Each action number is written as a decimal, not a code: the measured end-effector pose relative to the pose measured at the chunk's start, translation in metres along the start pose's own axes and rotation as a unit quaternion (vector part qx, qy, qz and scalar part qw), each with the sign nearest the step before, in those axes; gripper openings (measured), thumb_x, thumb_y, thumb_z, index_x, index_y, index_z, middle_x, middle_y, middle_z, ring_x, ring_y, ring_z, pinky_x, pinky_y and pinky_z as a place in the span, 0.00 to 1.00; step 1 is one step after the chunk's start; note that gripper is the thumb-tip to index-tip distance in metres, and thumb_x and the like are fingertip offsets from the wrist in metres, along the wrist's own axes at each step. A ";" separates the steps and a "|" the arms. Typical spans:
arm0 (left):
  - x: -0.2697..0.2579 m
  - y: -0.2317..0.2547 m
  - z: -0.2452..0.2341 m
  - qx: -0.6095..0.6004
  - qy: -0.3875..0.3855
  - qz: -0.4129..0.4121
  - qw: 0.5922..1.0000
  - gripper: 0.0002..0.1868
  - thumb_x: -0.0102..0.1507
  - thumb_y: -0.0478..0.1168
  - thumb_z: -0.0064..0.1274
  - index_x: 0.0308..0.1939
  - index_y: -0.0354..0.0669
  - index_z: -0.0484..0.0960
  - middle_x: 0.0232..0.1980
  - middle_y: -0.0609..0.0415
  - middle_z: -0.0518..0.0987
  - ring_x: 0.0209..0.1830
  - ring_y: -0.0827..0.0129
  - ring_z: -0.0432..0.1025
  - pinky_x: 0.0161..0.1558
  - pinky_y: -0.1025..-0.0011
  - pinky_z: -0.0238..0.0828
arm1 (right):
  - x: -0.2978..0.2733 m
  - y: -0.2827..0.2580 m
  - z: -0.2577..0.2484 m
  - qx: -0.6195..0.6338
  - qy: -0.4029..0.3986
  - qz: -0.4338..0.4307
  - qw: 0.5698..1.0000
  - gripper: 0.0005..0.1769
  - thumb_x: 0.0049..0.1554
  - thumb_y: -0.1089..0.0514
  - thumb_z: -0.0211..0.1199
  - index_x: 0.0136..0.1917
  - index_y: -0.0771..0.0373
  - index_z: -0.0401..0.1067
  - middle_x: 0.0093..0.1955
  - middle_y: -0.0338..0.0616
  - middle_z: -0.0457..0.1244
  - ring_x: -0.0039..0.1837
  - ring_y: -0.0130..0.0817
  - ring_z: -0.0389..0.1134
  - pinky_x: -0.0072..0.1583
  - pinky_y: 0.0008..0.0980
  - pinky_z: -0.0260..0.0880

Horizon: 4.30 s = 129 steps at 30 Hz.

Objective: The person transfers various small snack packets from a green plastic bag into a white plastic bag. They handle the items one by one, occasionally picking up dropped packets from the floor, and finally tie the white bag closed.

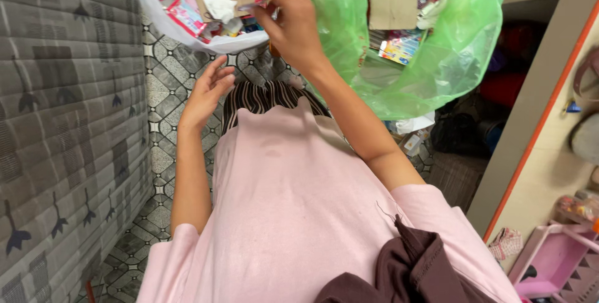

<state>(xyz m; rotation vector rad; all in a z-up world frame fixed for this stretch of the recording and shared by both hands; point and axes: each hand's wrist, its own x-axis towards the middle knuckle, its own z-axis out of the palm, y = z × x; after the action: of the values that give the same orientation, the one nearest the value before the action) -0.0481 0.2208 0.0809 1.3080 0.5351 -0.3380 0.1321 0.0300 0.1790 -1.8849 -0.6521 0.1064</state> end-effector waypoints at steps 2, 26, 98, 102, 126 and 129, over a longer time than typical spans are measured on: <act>-0.008 0.000 -0.016 0.023 0.026 0.000 0.999 0.33 0.67 0.44 0.54 0.76 0.43 0.63 0.67 0.49 0.75 0.65 0.69 0.70 0.65 0.69 0.67 | 0.020 0.004 0.032 -0.084 -0.004 -0.030 0.996 0.25 0.56 0.65 0.72 0.66 0.58 0.69 0.62 0.43 0.64 0.49 0.36 0.71 0.50 0.33 0.72; 0.052 0.090 0.244 0.370 0.091 0.420 0.824 0.75 0.52 0.57 0.76 0.82 0.51 0.29 0.82 0.33 0.26 0.84 0.40 0.25 0.77 0.31 0.22 | -0.089 0.109 -0.139 -0.368 0.109 0.078 0.920 0.40 0.47 0.69 0.66 0.73 0.54 0.67 0.81 0.54 0.49 0.81 0.61 0.46 0.76 0.52 0.46; 0.031 0.092 -0.025 0.361 0.290 0.315 0.828 0.50 0.70 0.35 0.65 0.83 0.46 0.42 0.86 0.45 0.45 0.87 0.47 0.36 0.85 0.51 0.31 | -0.019 0.011 -0.072 -0.107 0.211 0.058 0.970 0.13 0.63 0.68 0.70 0.60 0.57 0.78 0.67 0.39 0.65 0.56 0.28 0.71 0.50 0.26 0.71; 0.030 0.107 0.023 0.384 0.243 0.329 0.828 0.33 0.70 0.34 0.64 0.77 0.49 0.67 0.86 0.48 0.49 0.87 0.48 0.36 0.85 0.50 0.33 | -0.061 0.058 -0.119 -0.260 0.156 0.023 0.953 0.17 0.52 0.71 0.72 0.53 0.56 0.80 0.75 0.52 0.58 0.75 0.48 0.59 0.73 0.43 0.60; 0.038 0.105 0.060 0.425 0.249 0.343 0.800 0.26 0.67 0.36 0.65 0.69 0.51 0.80 0.86 0.52 0.51 0.88 0.47 0.36 0.85 0.44 0.35 | -0.045 0.034 -0.130 -0.172 0.244 0.026 0.954 0.10 0.59 0.67 0.68 0.54 0.59 0.81 0.55 0.40 0.66 0.59 0.31 0.66 0.60 0.34 0.62; 0.037 0.100 0.014 0.429 0.365 0.320 0.762 0.42 0.62 0.39 0.68 0.77 0.51 0.65 0.84 0.46 0.40 0.85 0.45 0.30 0.82 0.38 0.29 | -0.034 0.009 -0.138 0.125 0.290 0.030 0.948 0.05 0.66 0.69 0.63 0.54 0.67 0.79 0.56 0.40 0.67 0.56 0.28 0.67 0.60 0.28 0.67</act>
<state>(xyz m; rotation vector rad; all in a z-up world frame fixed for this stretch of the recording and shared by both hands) 0.0375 0.2333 0.1445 2.4517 0.5416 0.6319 0.1578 -0.1041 0.2203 -1.5781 -0.1649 -0.3063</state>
